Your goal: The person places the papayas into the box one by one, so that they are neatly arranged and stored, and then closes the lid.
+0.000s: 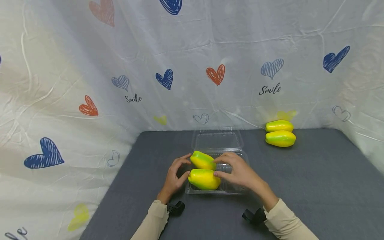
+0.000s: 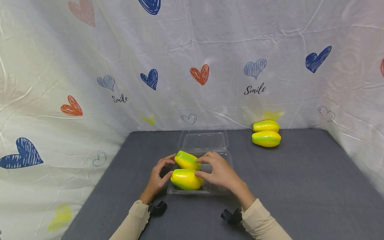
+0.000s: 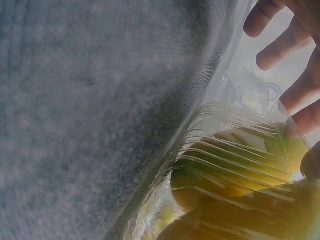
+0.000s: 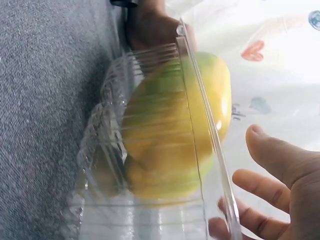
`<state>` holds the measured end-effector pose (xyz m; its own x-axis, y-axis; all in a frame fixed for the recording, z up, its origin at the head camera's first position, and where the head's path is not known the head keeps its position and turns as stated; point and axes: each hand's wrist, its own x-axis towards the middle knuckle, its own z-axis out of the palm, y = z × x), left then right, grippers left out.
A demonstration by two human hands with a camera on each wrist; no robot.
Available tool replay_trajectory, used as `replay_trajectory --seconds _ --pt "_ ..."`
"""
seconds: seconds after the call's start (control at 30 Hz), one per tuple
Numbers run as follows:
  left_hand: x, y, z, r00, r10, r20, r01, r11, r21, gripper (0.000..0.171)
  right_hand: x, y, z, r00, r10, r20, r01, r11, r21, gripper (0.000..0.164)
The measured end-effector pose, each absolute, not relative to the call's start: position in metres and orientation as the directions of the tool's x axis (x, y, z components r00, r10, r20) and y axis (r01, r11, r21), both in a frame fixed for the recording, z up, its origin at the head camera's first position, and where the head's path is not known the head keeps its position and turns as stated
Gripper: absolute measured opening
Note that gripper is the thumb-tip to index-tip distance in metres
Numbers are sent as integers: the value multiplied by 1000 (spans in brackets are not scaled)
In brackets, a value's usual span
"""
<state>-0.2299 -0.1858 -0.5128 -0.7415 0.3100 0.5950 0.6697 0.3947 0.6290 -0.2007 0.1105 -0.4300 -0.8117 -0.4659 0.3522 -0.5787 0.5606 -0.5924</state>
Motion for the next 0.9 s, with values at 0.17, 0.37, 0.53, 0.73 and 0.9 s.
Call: replay_trajectory --seconds 0.17,0.37,0.53,0.73,0.9 --pt "-228 -185 -511 -746 307 591 663 421 619 29 -201 115 -427 -818 -454 354 -571 560 -600 41" --pt "-228 -186 -511 -757 305 578 652 422 630 30 -204 124 -427 -826 -432 361 -561 572 -599 39" --pt "-229 -186 -513 -754 306 581 654 419 630 29 -207 132 -426 -837 -406 367 -546 571 -613 39" --pt "-225 -184 -507 -755 304 581 654 413 634 29 -211 140 -426 -839 -392 378 -544 586 -601 36" --pt "-225 -183 -506 -755 304 580 654 403 640 28 -213 145 -425 -852 -370 370 -523 610 -595 36"
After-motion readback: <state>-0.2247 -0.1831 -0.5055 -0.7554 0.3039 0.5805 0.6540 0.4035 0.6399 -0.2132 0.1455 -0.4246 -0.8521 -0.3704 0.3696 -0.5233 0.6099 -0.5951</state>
